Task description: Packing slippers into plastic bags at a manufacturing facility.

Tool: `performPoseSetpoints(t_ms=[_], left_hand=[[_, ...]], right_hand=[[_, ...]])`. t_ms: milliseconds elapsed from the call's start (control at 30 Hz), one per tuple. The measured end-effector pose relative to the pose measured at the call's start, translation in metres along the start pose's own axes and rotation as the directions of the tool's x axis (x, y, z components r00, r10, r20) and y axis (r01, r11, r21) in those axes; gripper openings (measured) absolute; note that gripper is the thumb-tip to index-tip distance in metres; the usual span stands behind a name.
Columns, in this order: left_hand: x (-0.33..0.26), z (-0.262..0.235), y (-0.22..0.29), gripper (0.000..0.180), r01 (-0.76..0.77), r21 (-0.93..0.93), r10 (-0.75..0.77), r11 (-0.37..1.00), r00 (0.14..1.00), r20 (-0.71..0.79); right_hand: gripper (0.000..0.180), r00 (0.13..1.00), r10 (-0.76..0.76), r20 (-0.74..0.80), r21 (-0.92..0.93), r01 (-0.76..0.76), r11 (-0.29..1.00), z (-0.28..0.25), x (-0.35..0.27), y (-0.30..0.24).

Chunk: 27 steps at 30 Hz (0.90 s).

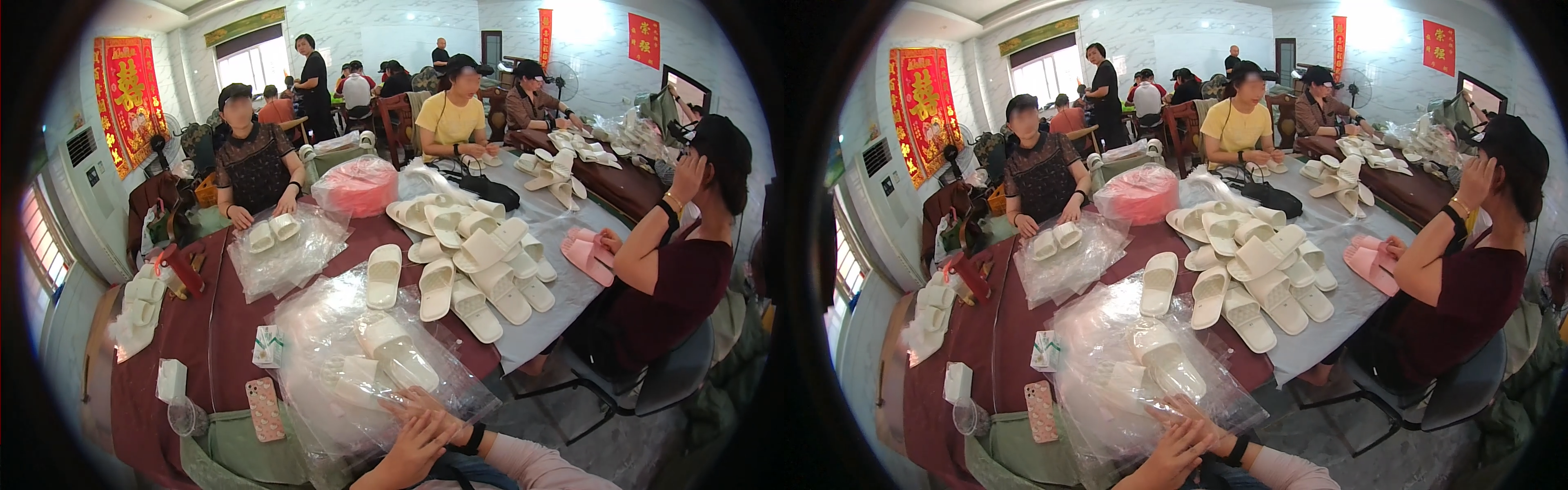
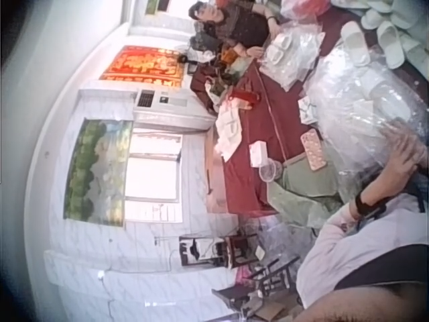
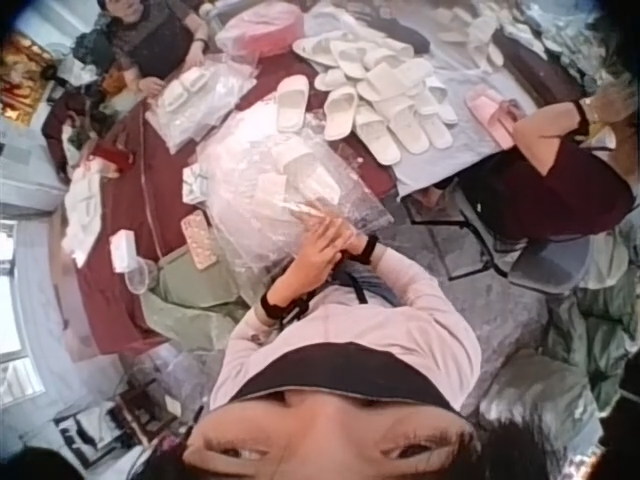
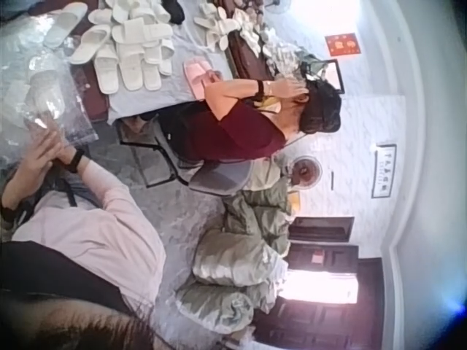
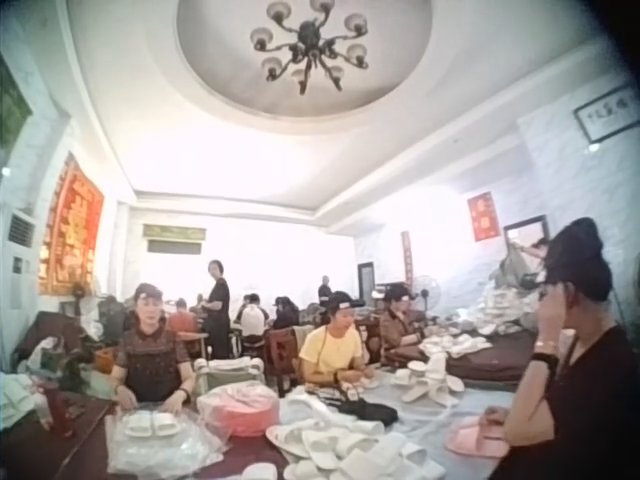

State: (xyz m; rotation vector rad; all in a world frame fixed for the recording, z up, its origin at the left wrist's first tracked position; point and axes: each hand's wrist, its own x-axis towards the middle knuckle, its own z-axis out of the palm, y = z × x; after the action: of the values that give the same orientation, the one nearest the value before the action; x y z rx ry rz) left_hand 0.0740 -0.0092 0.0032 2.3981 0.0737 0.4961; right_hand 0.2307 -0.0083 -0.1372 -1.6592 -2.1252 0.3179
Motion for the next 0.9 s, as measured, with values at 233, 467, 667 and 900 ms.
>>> performPoseSetpoints(t_ms=[233,467,667,900], left_hand=[[-0.008,-0.015,-0.001,0.068,-0.073,0.075,0.065,0.994,0.992,0.107],[-0.043,-0.032,-0.032,0.100,0.094,0.312,-0.212,0.945,0.905,0.369],[-0.055,-0.005,-0.064,0.071,0.071,0.624,-0.203,0.778,0.969,0.143],[-0.030,-0.006,-0.039,0.047,0.060,0.350,-0.075,0.935,0.997,0.031]], right_hand=[[0.051,0.991,-0.105,-0.085,-0.178,0.089,0.980,-0.024,-0.011,-0.017],[0.064,0.991,0.093,-0.101,0.022,-0.091,0.996,-0.055,-0.037,-0.027],[0.053,0.969,0.038,-0.243,-0.281,-0.108,0.954,-0.039,-0.036,-0.018],[0.045,0.875,-0.090,-0.476,-0.122,0.036,0.992,-0.036,-0.026,-0.029]])
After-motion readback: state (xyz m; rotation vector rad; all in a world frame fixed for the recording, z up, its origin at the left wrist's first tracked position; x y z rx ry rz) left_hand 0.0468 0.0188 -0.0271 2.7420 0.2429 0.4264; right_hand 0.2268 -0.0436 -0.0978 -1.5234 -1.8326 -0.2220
